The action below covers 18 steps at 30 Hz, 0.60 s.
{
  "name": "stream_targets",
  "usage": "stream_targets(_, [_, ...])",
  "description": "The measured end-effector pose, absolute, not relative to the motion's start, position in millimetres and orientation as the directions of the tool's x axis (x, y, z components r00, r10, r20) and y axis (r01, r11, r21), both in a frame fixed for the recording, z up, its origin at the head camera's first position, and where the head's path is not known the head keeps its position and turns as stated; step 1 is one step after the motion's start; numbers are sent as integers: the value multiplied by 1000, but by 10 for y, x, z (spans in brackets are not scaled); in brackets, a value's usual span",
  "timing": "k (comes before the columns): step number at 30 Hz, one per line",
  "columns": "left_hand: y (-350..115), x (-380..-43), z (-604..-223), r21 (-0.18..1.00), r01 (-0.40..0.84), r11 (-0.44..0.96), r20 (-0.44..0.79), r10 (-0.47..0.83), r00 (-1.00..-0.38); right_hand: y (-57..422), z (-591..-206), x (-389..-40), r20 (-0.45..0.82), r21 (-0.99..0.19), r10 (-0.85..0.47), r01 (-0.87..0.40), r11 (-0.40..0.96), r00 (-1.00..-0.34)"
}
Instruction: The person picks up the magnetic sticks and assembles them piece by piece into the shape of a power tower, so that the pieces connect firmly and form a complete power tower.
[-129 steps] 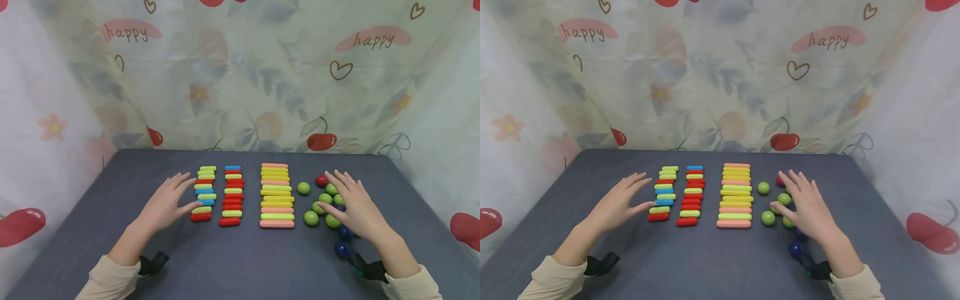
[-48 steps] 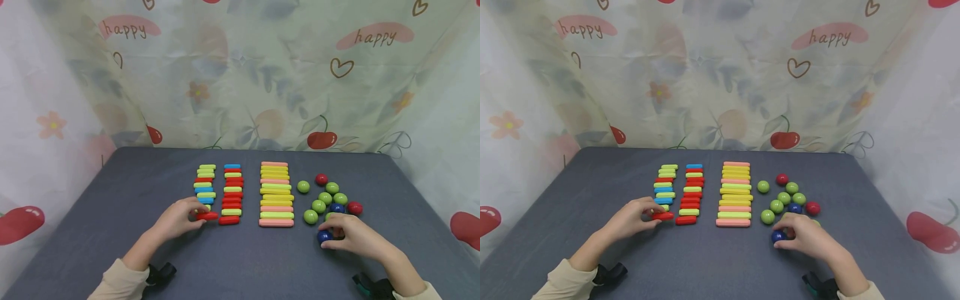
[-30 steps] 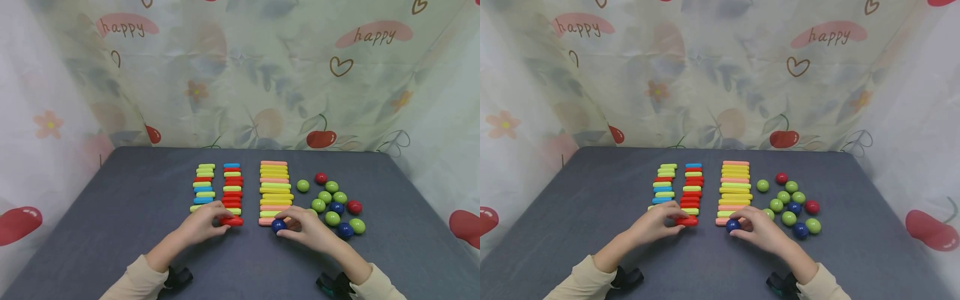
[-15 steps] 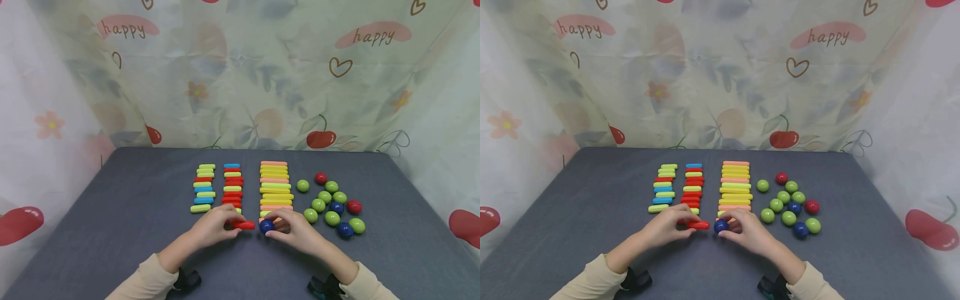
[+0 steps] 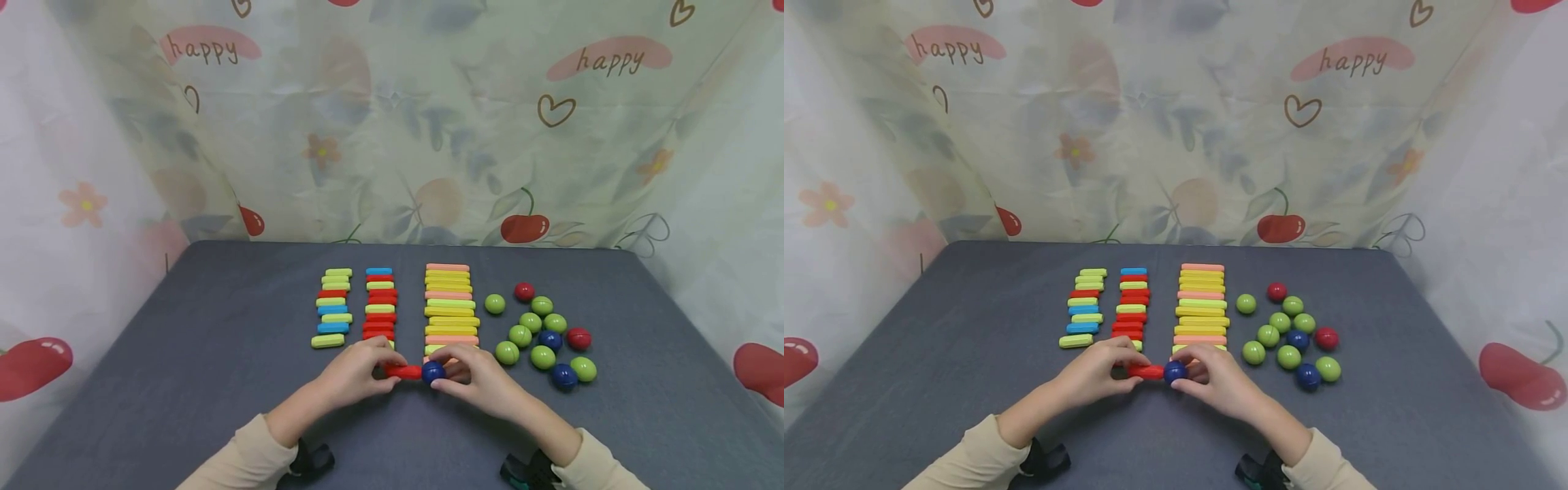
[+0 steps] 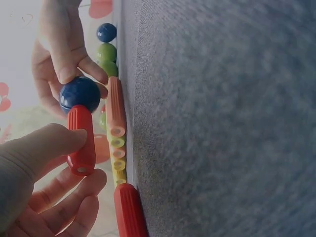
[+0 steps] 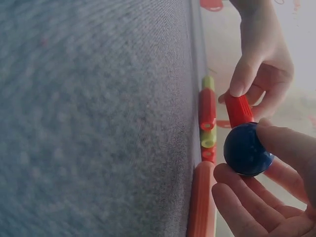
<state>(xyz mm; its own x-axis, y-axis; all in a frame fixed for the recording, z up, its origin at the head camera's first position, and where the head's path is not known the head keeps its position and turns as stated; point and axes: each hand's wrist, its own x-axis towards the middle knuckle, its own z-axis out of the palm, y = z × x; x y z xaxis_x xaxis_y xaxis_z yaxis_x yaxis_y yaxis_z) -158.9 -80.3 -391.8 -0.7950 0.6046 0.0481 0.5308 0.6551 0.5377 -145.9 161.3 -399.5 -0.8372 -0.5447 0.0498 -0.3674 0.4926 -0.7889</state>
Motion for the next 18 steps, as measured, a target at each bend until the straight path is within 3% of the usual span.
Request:
stream_targets(10, [-783, -1601, -3936, 596, 517, 614, 38, 621, -783, 1633, -4005, -1469, 59, -772, -570, -400, 495, -820])
stream_targets(18, [-785, -1615, -3961, 720, 419, 553, -56, 649, -759, 1639, -4000, -1481, 84, -719, -604, -468, 514, -793])
